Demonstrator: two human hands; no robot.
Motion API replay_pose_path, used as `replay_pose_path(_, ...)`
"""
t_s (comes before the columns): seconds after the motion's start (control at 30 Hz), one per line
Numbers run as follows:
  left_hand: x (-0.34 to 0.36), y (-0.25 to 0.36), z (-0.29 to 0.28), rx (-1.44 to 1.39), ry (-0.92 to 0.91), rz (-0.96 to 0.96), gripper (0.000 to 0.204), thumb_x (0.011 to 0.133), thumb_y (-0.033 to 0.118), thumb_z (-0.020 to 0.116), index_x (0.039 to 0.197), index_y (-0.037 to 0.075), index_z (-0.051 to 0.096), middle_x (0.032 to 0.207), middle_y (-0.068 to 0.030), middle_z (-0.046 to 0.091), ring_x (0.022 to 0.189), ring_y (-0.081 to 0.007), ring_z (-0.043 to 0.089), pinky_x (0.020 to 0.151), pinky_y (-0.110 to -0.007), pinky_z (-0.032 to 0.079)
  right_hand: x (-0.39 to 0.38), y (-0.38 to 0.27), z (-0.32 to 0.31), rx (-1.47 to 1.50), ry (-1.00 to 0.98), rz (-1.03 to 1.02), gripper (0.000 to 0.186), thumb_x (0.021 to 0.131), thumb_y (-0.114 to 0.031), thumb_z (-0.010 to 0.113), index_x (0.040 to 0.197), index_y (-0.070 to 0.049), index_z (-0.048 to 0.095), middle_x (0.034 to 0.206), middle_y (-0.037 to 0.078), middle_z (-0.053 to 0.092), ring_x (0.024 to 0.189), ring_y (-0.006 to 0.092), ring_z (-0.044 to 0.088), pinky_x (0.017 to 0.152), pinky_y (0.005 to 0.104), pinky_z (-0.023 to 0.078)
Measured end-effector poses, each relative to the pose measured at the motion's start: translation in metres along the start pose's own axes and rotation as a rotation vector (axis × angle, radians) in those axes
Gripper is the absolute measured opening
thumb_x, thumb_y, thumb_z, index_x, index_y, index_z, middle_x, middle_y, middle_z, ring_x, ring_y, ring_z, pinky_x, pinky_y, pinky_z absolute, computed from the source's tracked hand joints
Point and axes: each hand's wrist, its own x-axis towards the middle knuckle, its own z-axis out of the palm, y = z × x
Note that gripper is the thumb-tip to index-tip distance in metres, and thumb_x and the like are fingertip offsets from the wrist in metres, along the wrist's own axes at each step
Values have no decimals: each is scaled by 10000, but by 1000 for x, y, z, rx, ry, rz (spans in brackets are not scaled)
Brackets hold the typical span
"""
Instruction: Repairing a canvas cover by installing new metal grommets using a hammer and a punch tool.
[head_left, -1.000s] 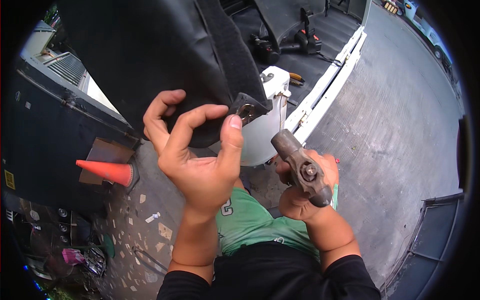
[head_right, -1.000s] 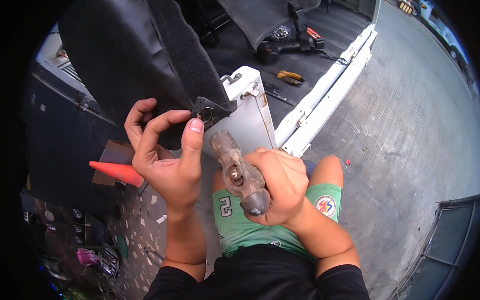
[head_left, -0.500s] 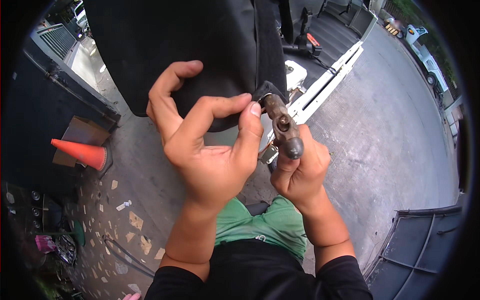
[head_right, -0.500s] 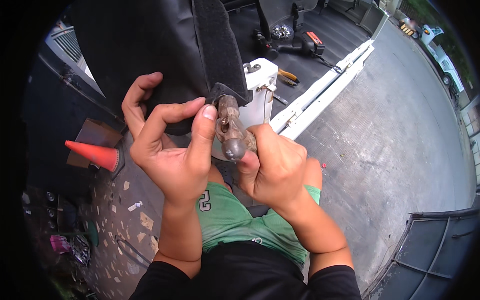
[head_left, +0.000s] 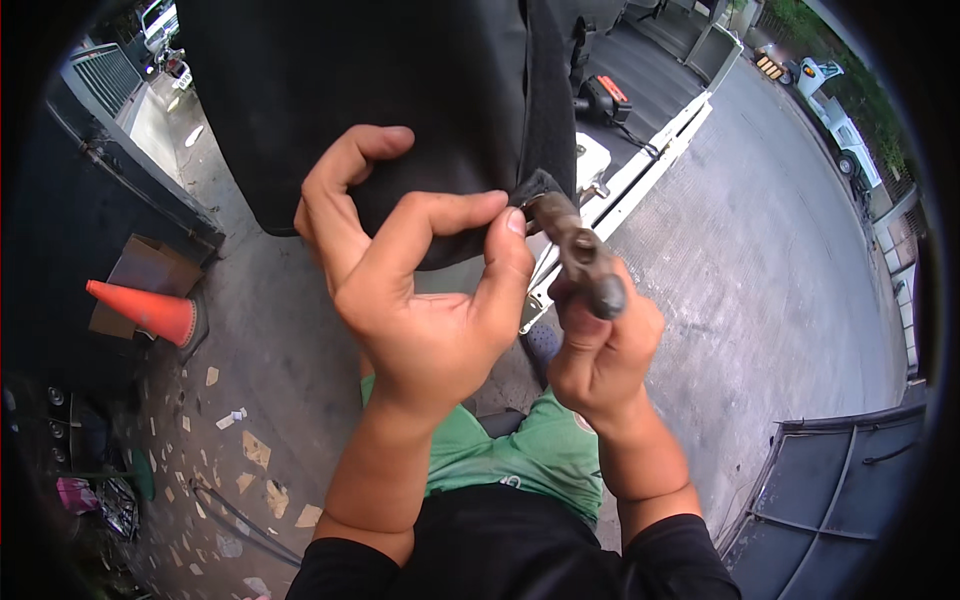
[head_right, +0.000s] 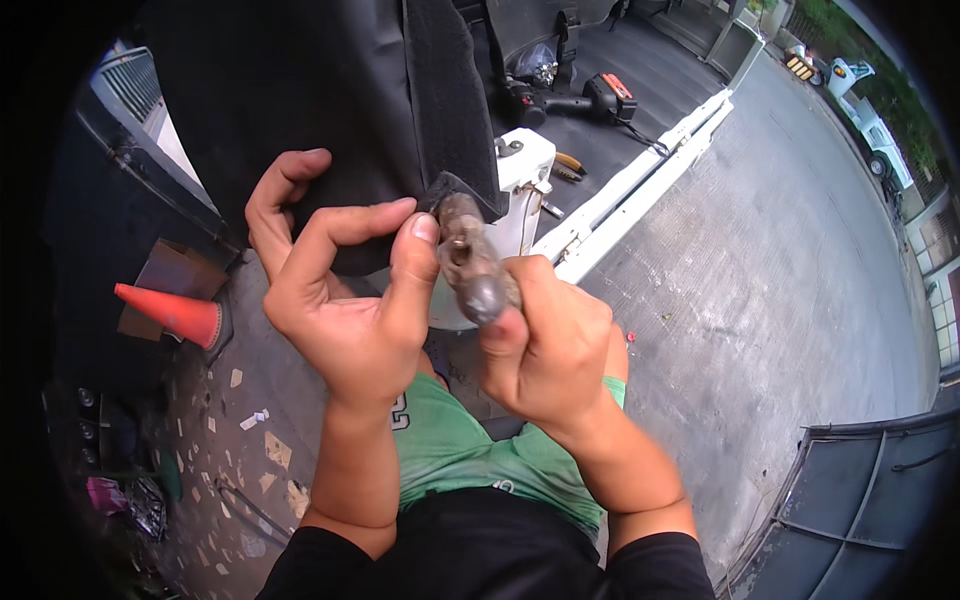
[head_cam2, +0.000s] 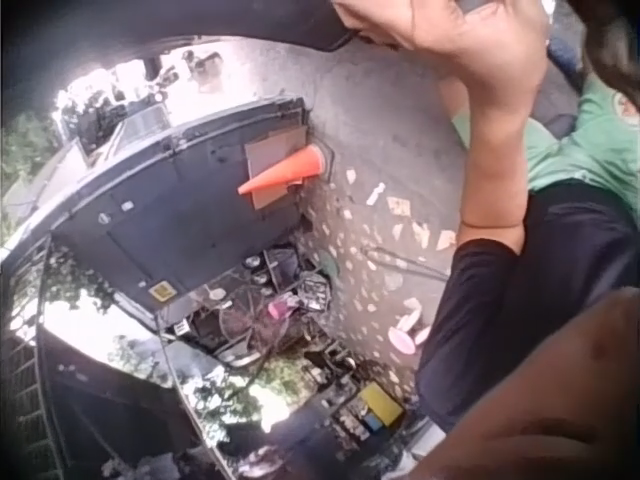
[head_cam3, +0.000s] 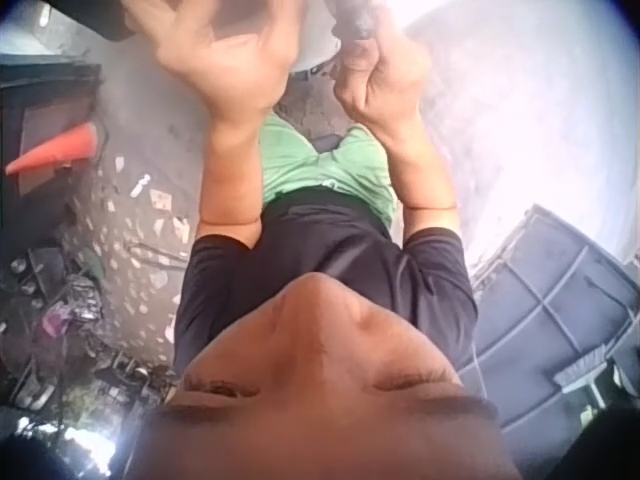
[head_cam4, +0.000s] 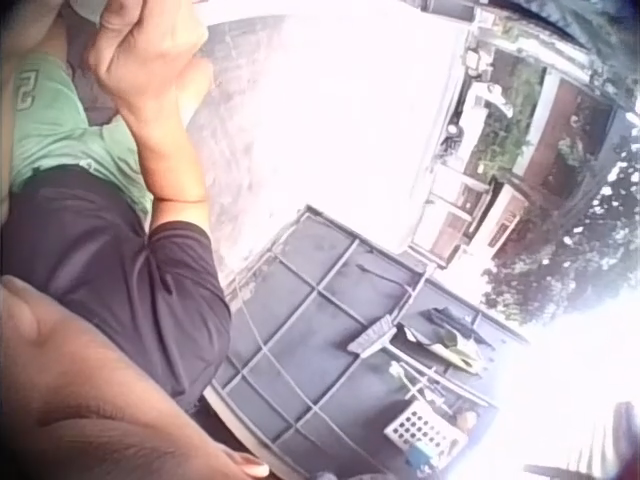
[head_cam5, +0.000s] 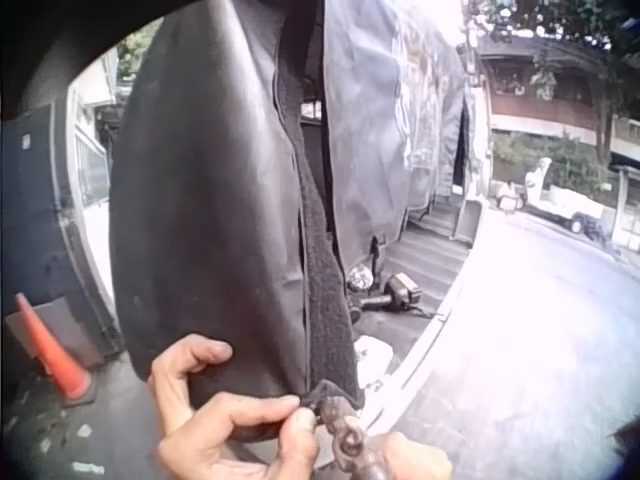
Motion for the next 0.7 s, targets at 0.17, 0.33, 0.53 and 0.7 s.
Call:
replay_pose_path(0.17, -7, 1, 1, 4, 25, -4, 147, 758, 57, 830, 896, 34, 787, 1330, -219, 567, 1250, -323, 548, 1085, -439, 410, 5, 2, 6, 391, 254, 152, 744, 1021, -635, 554, 1242, 73, 609, 752, 8, 561, 560, 51, 474, 501, 205, 342)
replay_pose_path(0.33, -5, -2, -5, 151, -39, 128, 158, 766, 65, 814, 923, 53, 806, 1247, -180, 639, 1220, -329, 557, 1044, -423, 435, 29, 9, 8, 245, 138, 169, 255, 954, -47, 773, 1177, 41, 685, 945, 11, 643, 785, 36, 542, 702, 195, 409)
replay_pose_path(0.53, -1, 0, -9, 187, -105, 217, 174, 764, 60, 821, 936, 85, 816, 1163, -93, 659, 1159, -325, 567, 1031, -435, 446, 13, 13, 14, 249, 162, 49, 102, 1003, -45, 711, 1065, 25, 669, 870, 22, 663, 698, 43, 553, 622, 197, 422)
replay_pose_path(0.7, -2, 6, -4, 47, -87, 51, 199, 756, -3, 842, 943, 50, 803, 1198, -182, 605, 1196, -301, 563, 938, -352, 514, 20, 7, 10, 261, 156, 139, 102, 1005, -27, 689, 1081, 19, 639, 883, 0, 643, 741, 37, 552, 651, 198, 428)
